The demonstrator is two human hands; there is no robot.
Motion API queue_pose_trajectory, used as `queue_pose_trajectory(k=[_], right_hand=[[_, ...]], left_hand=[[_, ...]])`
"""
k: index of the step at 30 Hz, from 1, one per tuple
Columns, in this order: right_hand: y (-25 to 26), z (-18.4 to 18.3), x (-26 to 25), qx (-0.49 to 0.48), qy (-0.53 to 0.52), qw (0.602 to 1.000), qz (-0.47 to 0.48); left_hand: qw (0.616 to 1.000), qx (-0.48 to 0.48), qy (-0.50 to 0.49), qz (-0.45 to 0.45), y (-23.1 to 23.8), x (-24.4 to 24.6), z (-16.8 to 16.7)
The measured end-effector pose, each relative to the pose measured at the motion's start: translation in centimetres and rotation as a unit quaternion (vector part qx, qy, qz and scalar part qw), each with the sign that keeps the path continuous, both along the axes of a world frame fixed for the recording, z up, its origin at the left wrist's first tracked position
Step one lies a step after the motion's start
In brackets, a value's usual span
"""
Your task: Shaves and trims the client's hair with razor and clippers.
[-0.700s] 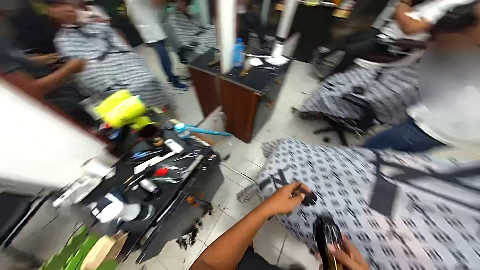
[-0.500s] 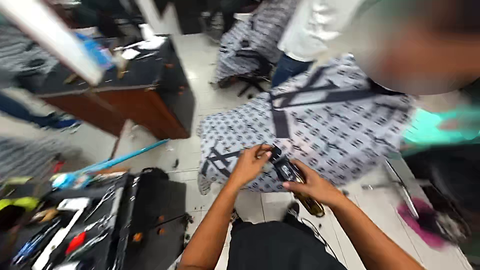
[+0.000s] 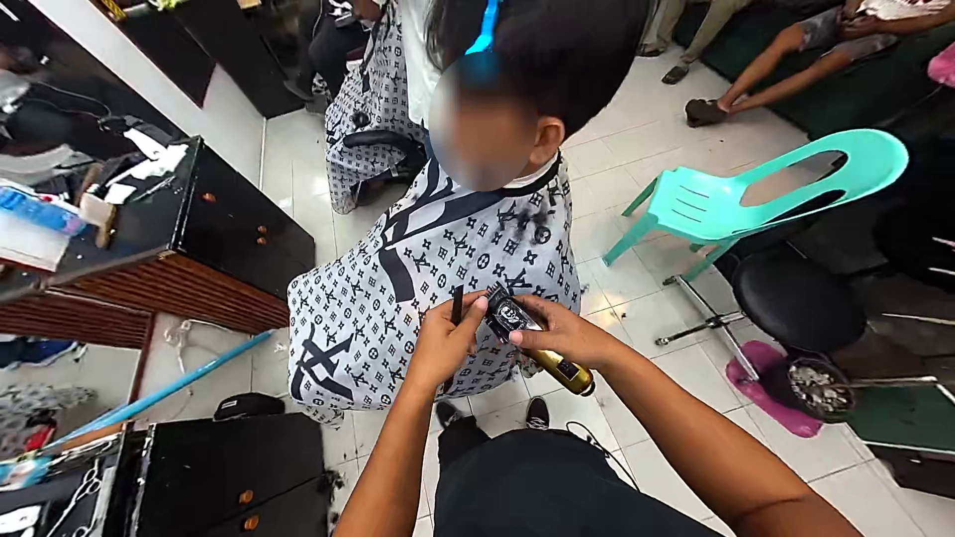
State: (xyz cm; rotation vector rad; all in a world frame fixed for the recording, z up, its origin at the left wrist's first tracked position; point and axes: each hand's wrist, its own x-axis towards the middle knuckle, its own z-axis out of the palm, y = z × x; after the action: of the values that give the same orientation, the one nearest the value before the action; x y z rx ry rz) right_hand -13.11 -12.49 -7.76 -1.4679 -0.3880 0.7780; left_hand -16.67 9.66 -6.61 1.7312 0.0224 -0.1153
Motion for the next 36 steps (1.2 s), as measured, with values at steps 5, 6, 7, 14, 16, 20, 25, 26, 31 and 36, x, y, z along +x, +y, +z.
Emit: queue_pose_trajectory(k=[5, 6, 7, 14, 16, 20, 25, 26, 31, 36], right_hand=[[1.3, 2.2, 2.6, 0.085, 0.034, 0.994, -0.066], [1.8, 2.7, 3.5, 0.108, 0.033, 0.989, -0.094], [2.2, 3.2, 4.5, 0.129, 0.029, 0.984, -0.119], [4.1, 5.3, 10.2, 0.188, 0.045, 0.960, -0.200], [4.4, 5.3, 10.5, 0.196, 0.067, 0.956, -0.207], [4.2, 5.4, 10.4, 0.211, 0.120, 0.947, -0.212], [4.2, 6.3, 10.2, 0.219, 0.049, 0.947, -0.229], [4.2, 6.2, 10.2, 0.216, 0.049, 0.948, -0.230], [3.9, 6.0, 10.2, 0.209, 0.114, 0.947, -0.217], [3.9, 6.7, 10.1, 0.228, 0.052, 0.948, -0.218]], left_hand=[[0.996, -0.036, -0.043, 0.065, -0.1, 1.9, 1.9], [0.995, -0.015, -0.066, 0.072, 0.3, 2.5, 2.1], [0.993, 0.009, -0.090, 0.076, 0.9, 3.2, 2.3], [0.963, -0.098, -0.208, 0.141, 3.8, 8.3, 7.9], [0.955, -0.202, -0.196, 0.098, 4.5, 9.7, 10.0], [0.941, -0.279, -0.191, 0.032, 4.3, 12.6, 12.9], [0.937, -0.268, -0.222, 0.041, 2.4, 15.4, 14.0], [0.937, -0.265, -0.225, 0.039, 2.1, 15.7, 14.1], [0.937, -0.263, -0.227, 0.041, 1.0, 16.7, 14.1], [0.939, -0.257, -0.227, 0.033, 0.9, 17.0, 13.6]])
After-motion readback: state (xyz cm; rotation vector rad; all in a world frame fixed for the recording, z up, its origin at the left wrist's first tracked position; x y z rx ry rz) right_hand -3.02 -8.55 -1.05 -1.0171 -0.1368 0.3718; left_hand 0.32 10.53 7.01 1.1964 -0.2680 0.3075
